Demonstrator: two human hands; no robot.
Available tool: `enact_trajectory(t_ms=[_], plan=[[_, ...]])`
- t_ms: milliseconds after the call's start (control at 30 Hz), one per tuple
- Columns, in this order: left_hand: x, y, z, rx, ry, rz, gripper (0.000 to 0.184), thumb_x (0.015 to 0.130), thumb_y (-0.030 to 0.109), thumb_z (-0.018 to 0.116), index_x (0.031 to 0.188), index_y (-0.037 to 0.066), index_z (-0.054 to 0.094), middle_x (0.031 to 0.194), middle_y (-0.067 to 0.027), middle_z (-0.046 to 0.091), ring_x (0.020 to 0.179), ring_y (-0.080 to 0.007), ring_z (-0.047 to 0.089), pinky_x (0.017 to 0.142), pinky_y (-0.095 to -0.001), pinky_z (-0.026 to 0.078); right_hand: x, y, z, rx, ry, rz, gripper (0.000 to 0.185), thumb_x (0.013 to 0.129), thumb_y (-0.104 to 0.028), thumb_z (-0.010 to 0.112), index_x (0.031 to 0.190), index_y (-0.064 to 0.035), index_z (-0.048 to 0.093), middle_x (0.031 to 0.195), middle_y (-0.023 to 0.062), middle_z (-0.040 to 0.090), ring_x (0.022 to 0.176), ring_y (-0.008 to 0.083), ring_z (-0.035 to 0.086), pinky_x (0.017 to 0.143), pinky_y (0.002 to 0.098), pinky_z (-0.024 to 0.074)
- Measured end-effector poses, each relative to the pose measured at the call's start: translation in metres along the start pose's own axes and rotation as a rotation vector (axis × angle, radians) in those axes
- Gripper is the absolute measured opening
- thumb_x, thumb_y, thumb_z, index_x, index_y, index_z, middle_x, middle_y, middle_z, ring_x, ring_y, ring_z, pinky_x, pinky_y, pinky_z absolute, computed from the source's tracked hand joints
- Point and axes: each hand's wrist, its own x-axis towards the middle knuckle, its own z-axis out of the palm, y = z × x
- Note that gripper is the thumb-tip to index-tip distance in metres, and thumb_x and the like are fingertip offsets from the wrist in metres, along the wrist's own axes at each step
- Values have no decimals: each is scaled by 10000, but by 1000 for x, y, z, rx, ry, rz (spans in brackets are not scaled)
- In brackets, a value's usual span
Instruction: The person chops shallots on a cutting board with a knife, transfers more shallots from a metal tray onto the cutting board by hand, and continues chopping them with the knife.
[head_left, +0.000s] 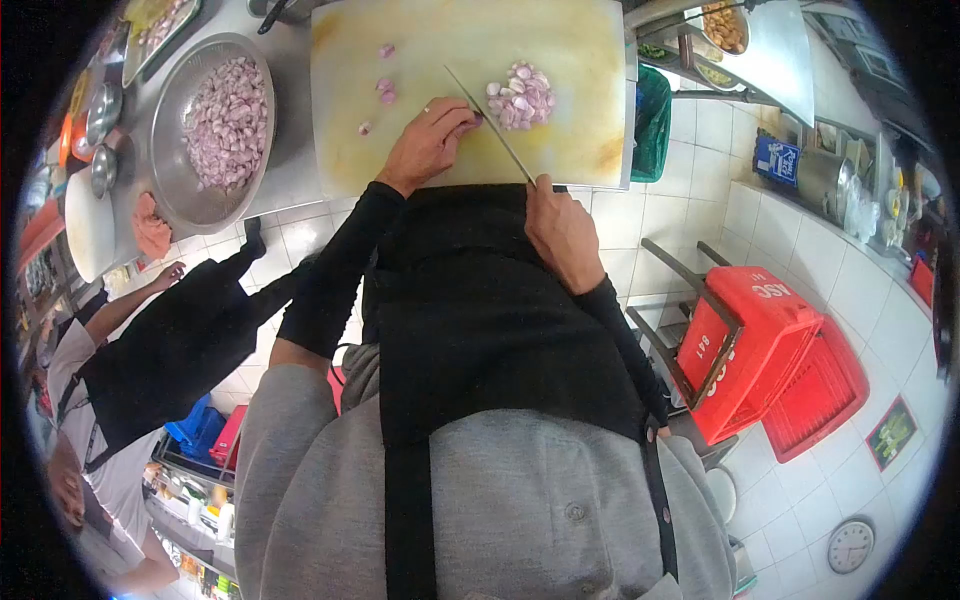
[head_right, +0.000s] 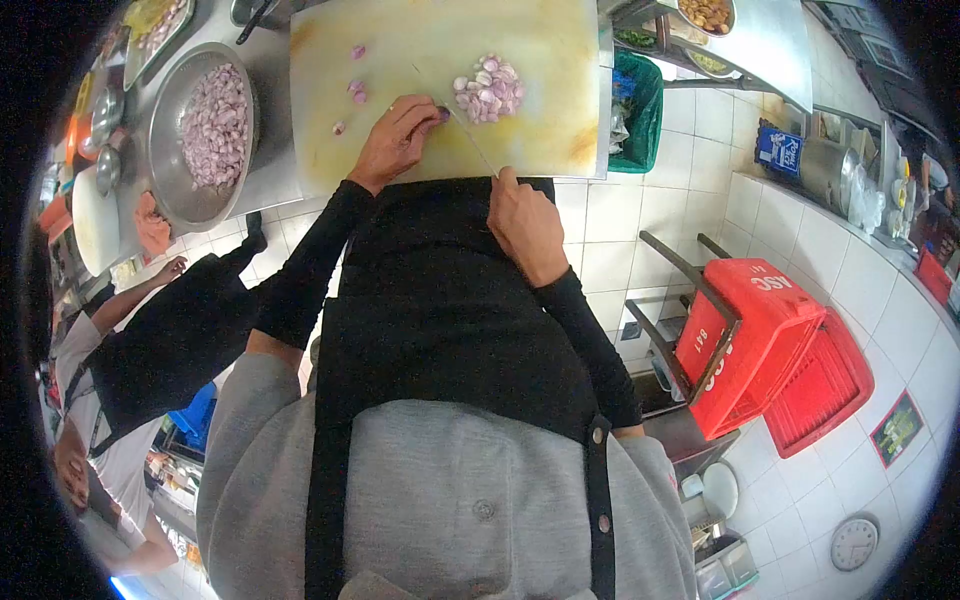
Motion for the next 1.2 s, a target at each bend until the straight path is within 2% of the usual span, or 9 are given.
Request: enact_trajectory(t_ms=[167, 267, 467, 667, 767, 867, 967, 1067, 1200], plan=[[-1, -4, 2, -3, 9, 6, 177, 922, -2, 685, 1091, 50, 679, 1140, -117, 685, 1071, -345, 666, 921, -418, 566, -3, -5, -14, -56, -92, 22, 231, 1102, -220, 507, 1009, -9, 516, 681, 274, 673, 656, 471, 706, 596, 573, 566], [0, -2, 2, -16, 1, 8, 175, 934, -16, 692, 1098, 41, 677, 1141, -124, 690, 1065, -350, 677, 915, -410, 568, 16, 20, 34, 35, 99, -133, 247, 1108, -231, 502, 1002, -8, 511, 673, 278, 665, 632, 480, 695, 577, 584, 557], [-3, -2, 1, -14, 16, -18, 167, 932, -7, 697, 1090, 45, 682, 1143, -123, 691, 1077, -340, 675, 922, -394, 567, 6, -6, -9, -61, -24, -50, 251, 1113, -235, 494, 1001, -11, 514, 682, 282, 662, 654, 488, 696, 566, 580, 552], [-4, -7, 2, -35, 30, 12, 221, 883, -42, 682, 1084, 51, 683, 1138, -117, 688, 1035, -348, 680, 877, -414, 579, 28, 2, 24, -2, 74, -127, 264, 1109, -234, 509, 977, -6, 506, 659, 271, 653, 639, 482, 693, 556, 564, 554], [-5, -6, 5, 7, 70, 37, 249, 871, -58, 675, 1095, 51, 683, 1142, -119, 696, 1040, -350, 691, 877, -418, 587, 13, -14, -6, -76, 20, -87, 264, 1106, -225, 517, 967, -1, 501, 658, 265, 654, 645, 484, 693, 564, 563, 559], [-5, -6, 3, -5, 62, 32, 264, 869, -56, 675, 1110, 50, 685, 1157, -120, 705, 1048, -357, 698, 877, -422, 592, 10, -3, 6, -48, 36, -114, 259, 1105, -223, 518, 968, -4, 498, 646, 257, 648, 633, 479, 690, 555, 554, 560], [-4, -4, 1, -20, 50, 26, 212, 910, -25, 701, 1108, 50, 698, 1155, -131, 709, 1072, -353, 695, 918, -408, 583, 30, 13, 37, -8, 93, -160, 250, 1105, -213, 511, 973, -2, 490, 633, 258, 641, 607, 484, 678, 554, 563, 558], [-8, -9, 5, 11, 59, 20, 210, 914, -26, 695, 1111, 47, 698, 1158, -133, 712, 1080, -358, 695, 927, -411, 584, 18, -7, 4, -72, 44, -124, 252, 1105, -210, 507, 973, 5, 506, 658, 270, 648, 632, 486, 686, 565, 562, 564], [-9, -3, 3, 5, 28, -25, 204, 924, -12, 690, 1120, 47, 693, 1189, -133, 701, 1102, -358, 689, 930, -415, 584, 15, -3, 13, 0, 29, -117, 260, 1103, -218, 515, 973, 7, 527, 670, 281, 649, 654, 493, 688, 576, 575, 559]])
